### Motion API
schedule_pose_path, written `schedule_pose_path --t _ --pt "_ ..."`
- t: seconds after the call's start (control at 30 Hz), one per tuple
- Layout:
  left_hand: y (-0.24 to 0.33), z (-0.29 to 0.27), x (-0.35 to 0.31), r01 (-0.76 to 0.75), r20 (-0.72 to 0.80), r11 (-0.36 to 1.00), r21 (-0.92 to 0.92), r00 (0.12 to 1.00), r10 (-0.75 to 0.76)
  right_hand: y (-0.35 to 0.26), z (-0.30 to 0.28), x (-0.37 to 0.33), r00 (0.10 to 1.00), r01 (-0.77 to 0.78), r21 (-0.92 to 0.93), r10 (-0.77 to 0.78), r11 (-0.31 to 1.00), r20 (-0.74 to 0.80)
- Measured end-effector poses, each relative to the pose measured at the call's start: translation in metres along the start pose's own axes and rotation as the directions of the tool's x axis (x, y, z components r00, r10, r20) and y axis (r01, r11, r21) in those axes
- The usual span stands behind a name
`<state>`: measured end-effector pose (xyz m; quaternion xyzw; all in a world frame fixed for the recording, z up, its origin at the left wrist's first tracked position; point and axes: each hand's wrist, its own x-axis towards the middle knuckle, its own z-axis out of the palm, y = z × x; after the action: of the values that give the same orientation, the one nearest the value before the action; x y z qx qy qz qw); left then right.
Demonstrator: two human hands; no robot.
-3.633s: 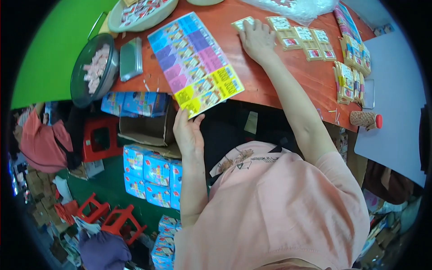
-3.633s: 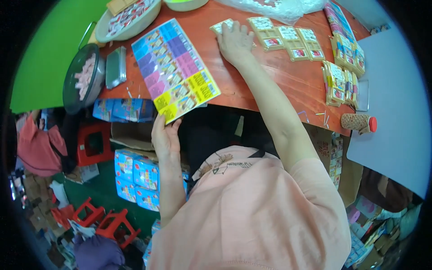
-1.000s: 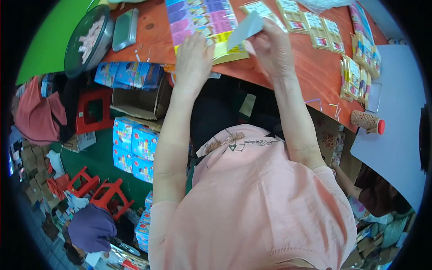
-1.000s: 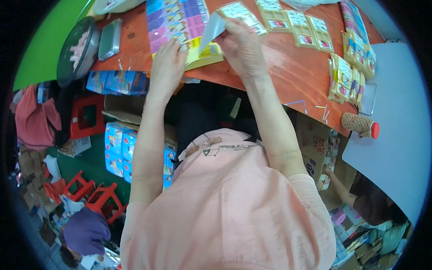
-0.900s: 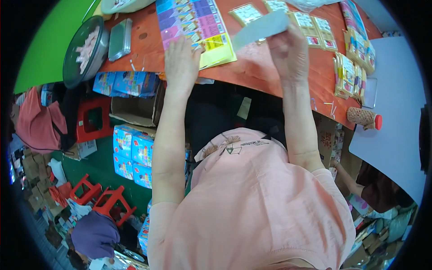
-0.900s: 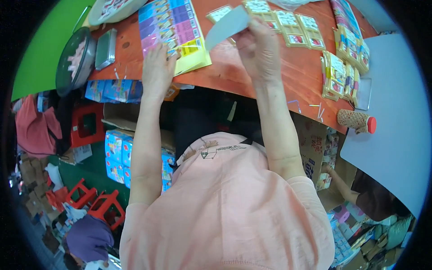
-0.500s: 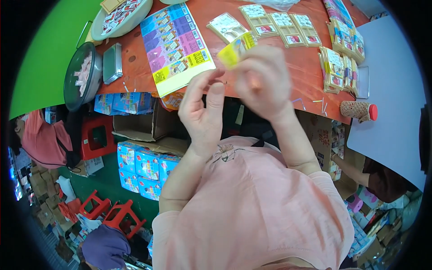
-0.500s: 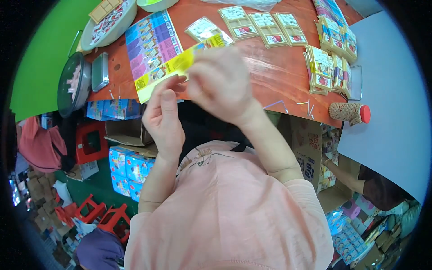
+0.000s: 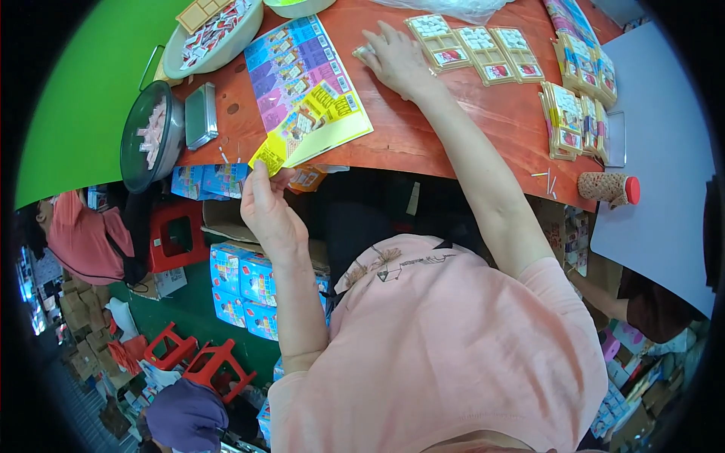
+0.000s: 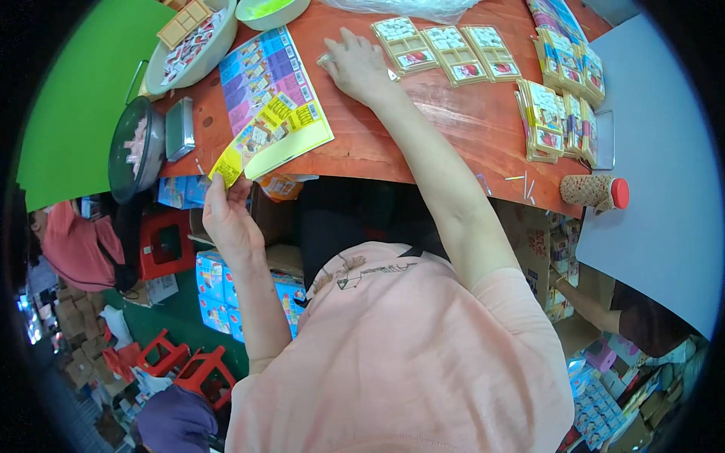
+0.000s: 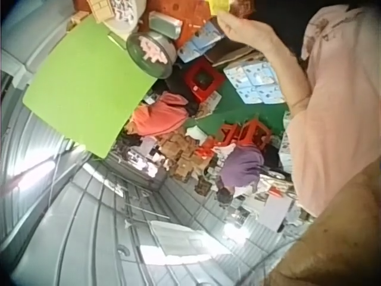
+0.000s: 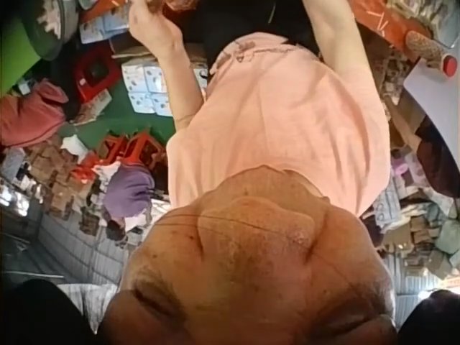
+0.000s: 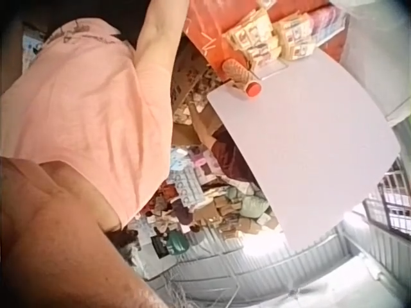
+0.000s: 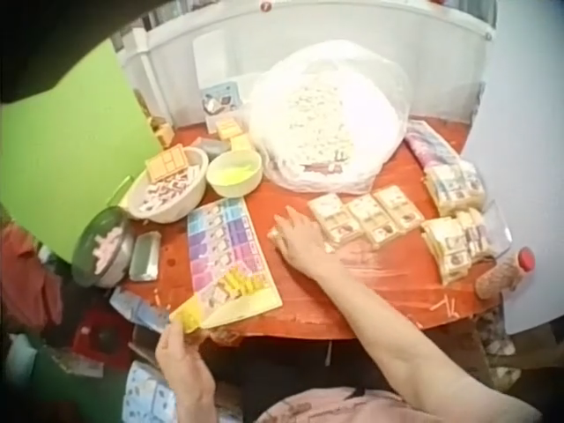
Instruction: Applying labels to small plastic trays filled with white candy pieces.
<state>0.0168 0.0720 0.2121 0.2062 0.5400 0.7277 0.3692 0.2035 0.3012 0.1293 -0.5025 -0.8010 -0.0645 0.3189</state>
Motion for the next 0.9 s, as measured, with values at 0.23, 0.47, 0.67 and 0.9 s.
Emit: schedule_pose_path --t 0.23,0.47,0.67,0.9 --pt "-0.002 -0.012 -0.011 0.111 0.124 0.985 -0.133 0.988 -0.095 -0.021 -0.021 -0.038 0.968 -0.094 -0.077 0.109 0.993 0.228" --pt "-0.020 0.008 -0.021 0.300 0.303 0.925 -0.234 0.926 -0.224 -0.027 -0.052 -0.089 0.955 -0.179 -0.080 0.192 0.981 0.225" --pt "-0.010 0.023 -0.027 0.353 0.382 0.885 -0.304 0.896 -0.226 -0.006 -0.092 -0.082 0.990 -0.109 0.369 0.134 0.923 -0.042" --pt "-0.012 0.033 -0.032 0.421 0.379 0.827 -0.374 0.883 -0.278 -0.042 -0.172 -0.100 0.831 -0.543 0.822 0.253 0.170 0.496"
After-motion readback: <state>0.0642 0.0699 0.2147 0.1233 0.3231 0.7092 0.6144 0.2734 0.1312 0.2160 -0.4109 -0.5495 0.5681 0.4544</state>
